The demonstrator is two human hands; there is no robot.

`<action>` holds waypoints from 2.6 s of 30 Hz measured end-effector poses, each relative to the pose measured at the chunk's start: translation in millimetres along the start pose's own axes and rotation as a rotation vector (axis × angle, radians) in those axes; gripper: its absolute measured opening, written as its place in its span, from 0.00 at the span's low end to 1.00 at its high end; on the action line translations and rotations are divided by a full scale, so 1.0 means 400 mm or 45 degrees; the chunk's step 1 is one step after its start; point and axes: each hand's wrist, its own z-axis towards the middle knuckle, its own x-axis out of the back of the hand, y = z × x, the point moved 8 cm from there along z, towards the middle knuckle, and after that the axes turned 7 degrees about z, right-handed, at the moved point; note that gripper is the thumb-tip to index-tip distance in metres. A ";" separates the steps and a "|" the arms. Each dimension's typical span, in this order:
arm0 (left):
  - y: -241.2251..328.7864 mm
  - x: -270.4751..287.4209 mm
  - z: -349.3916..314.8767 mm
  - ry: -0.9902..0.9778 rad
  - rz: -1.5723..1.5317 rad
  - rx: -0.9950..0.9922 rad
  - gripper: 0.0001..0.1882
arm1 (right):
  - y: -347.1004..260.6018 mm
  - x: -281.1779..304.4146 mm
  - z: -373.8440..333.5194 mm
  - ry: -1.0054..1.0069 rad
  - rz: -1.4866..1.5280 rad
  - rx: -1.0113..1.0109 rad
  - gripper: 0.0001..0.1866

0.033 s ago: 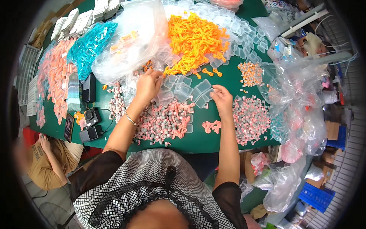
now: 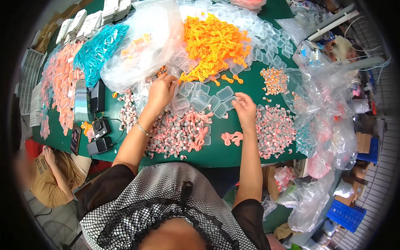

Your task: Sorting and placing small pink and orange plastic parts into small clear containers.

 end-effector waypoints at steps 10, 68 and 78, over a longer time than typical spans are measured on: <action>-0.028 -0.015 0.035 0.039 0.176 0.100 0.06 | -0.086 -0.058 -0.035 -0.019 -1.194 0.730 0.17; -0.093 -0.053 0.045 -0.048 0.461 -0.111 0.08 | -0.044 0.186 0.174 0.232 -0.743 0.407 0.14; -0.102 -0.025 0.042 0.020 0.267 -0.048 0.08 | -0.047 0.141 0.046 0.143 -0.490 0.305 0.12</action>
